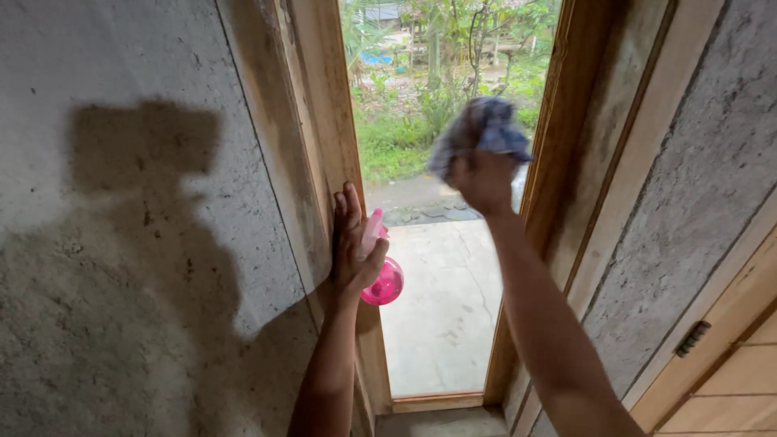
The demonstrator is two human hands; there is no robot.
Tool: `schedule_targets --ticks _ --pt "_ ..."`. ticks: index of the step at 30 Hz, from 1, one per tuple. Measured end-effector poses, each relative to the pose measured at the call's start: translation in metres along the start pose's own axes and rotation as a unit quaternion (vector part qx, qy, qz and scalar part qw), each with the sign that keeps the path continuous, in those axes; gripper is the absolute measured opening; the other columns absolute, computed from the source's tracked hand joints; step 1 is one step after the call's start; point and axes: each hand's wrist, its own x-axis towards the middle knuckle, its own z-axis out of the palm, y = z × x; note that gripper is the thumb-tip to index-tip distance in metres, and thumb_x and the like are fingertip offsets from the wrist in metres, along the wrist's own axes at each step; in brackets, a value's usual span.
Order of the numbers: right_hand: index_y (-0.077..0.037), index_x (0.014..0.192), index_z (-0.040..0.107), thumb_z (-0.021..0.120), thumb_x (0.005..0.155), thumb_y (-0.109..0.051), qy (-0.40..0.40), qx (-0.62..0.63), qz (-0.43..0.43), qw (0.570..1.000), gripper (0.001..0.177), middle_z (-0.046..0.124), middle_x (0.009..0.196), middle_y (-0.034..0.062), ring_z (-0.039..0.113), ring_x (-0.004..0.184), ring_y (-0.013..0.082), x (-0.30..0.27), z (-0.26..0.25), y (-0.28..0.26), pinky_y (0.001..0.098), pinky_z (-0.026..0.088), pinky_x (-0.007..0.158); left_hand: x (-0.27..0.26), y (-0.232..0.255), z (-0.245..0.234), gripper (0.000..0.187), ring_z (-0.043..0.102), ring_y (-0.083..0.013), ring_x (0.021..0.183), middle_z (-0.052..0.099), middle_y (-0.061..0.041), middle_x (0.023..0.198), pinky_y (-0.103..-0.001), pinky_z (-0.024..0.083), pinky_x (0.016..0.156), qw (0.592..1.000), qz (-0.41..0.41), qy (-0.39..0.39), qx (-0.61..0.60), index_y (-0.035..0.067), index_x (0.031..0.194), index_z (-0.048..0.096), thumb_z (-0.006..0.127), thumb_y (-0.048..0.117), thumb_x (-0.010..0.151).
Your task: The person sprays a pink liquid cleaner onto the wooden window frame and wipes it with a blue checkered cloth. The person repeatedly sprays and wipes the frame from top to bottom, focusing on the vertical and horizontal sections.
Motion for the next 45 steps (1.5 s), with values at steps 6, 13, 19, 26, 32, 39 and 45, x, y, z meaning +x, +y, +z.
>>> schedule_targets --ticks 6,13,19,26,32,39,45 --pt "-0.012 0.166 0.018 0.049 0.100 -0.024 0.010 0.005 0.137 0.991 0.073 0.065 0.087 0.0351 0.063 0.093 0.0572 0.011 -0.029 -0.025 0.0595 0.045 0.084 0.000 -0.009 0.003 0.049 0.010 -0.0509 0.151 0.008 -0.017 0.170 -0.055 0.011 0.124 1.000 0.002 -0.003 0.010 0.005 0.121 0.072 0.061 0.024 0.077" --pt "-0.001 0.127 0.053 0.050 0.088 -0.025 0.041 -0.073 0.017 0.996 0.046 0.063 0.074 0.0228 0.064 0.072 0.0465 0.041 0.044 -0.113 0.0531 0.044 0.068 -0.002 -0.009 -0.003 0.078 0.008 -0.0418 0.154 0.006 -0.015 0.170 -0.052 0.009 0.124 0.999 0.020 0.029 0.003 0.002 0.147 0.048 0.064 0.024 0.074" --pt "-0.020 0.097 0.071 0.055 0.088 -0.044 -0.063 0.001 0.001 0.998 0.030 0.066 0.084 0.0113 0.068 0.090 0.0374 0.039 0.076 -0.088 0.0509 0.050 0.078 -0.003 -0.001 0.001 0.097 0.016 -0.0339 0.154 0.012 -0.013 0.170 -0.044 0.012 0.126 0.999 -0.011 0.046 0.014 0.003 0.159 0.030 0.067 0.029 0.072" --pt "-0.008 0.158 0.037 0.040 0.102 -0.029 0.003 -0.085 -0.001 0.996 0.060 0.048 0.156 0.0178 0.052 0.128 0.0466 0.050 -0.020 -0.013 0.0572 0.035 0.099 -0.001 0.013 -0.009 0.070 0.009 -0.0438 0.154 0.006 -0.016 0.170 -0.052 0.010 0.123 1.000 -0.003 0.011 -0.015 0.000 0.137 0.061 0.064 0.025 0.072" --pt "0.001 0.151 0.039 0.049 0.094 -0.015 0.171 -0.028 0.061 0.983 0.061 0.071 0.122 0.0286 0.061 0.080 0.0478 0.052 -0.018 -0.015 0.0498 0.049 0.074 0.000 0.026 -0.013 0.088 -0.001 -0.0466 0.156 0.006 -0.020 0.169 -0.054 0.005 0.127 0.997 0.043 0.052 -0.045 -0.009 0.155 0.025 0.056 0.015 0.077" --pt "-0.019 0.082 0.074 0.057 0.077 -0.030 0.067 0.011 -0.051 0.996 0.022 0.069 0.071 0.0130 0.070 0.068 0.0415 0.059 0.043 -0.109 0.0539 0.051 0.061 0.003 0.013 -0.011 0.049 0.013 -0.0479 0.152 0.010 -0.015 0.170 -0.055 0.014 0.123 1.000 -0.013 0.001 0.002 -0.001 0.112 0.073 0.062 0.025 0.073" --pt "-0.021 0.071 0.068 0.054 0.087 -0.042 0.009 -0.026 -0.077 0.997 0.031 0.065 0.068 0.0062 0.073 0.086 0.0321 0.031 0.053 -0.070 0.0453 0.053 0.073 -0.001 -0.001 0.001 0.046 0.007 -0.0344 0.156 0.010 -0.010 0.171 -0.043 0.009 0.125 0.996 0.013 0.026 0.081 0.007 0.115 0.075 0.062 0.028 0.075"
